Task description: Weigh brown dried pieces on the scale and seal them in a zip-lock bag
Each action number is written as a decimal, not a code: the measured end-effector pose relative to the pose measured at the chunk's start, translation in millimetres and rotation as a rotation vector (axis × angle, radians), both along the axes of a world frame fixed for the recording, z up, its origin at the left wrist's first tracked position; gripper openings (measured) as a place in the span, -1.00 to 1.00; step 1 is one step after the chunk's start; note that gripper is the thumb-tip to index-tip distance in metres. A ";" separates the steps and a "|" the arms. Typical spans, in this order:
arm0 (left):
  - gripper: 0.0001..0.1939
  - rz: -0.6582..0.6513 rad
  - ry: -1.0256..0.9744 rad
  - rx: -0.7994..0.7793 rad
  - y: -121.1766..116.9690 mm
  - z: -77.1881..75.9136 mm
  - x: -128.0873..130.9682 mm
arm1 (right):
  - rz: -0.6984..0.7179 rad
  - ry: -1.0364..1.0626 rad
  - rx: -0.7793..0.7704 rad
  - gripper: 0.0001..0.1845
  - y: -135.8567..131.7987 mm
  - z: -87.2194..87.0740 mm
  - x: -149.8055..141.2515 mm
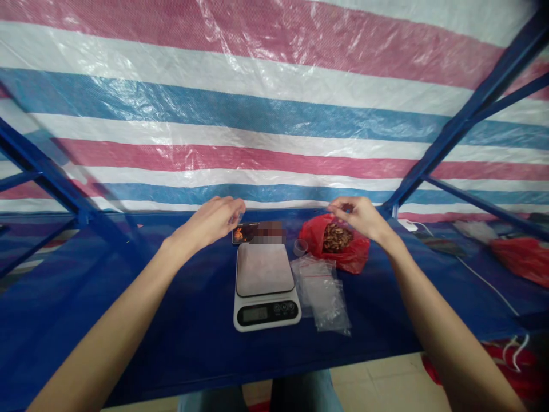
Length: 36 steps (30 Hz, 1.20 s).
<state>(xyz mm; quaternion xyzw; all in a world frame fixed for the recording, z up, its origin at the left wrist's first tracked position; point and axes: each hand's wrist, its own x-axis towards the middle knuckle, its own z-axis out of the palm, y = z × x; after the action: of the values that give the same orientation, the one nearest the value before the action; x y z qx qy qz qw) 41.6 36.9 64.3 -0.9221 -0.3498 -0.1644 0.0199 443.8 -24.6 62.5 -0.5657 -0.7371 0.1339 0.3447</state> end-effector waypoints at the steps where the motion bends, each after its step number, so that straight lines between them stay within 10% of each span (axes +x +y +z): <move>1: -0.79 -0.006 -0.024 -0.003 -3.0 -14.5 -4.6 | 0.026 0.027 -0.133 -0.52 1.0 -9.5 10.7; 7: -0.88 0.049 -0.379 0.221 -36.8 -64.1 0.0 | 0.063 0.065 -0.288 -0.44 2.5 -39.3 33.1; 24: -0.79 0.081 -0.346 0.418 -48.2 -65.4 -0.7 | 0.090 -0.102 -0.177 -0.65 -2.4 -51.9 49.1; 36: -0.67 0.286 0.018 0.129 -27.1 -66.3 -45.6 | 0.112 -0.144 -0.052 -0.80 0.8 -56.7 32.6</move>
<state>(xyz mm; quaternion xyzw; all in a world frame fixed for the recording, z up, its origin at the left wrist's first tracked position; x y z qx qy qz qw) -4.0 9.7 -2.0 -0.8610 -0.4662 -0.1738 0.1056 476.4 -23.8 5.8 -0.5403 -0.7868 0.1310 0.2680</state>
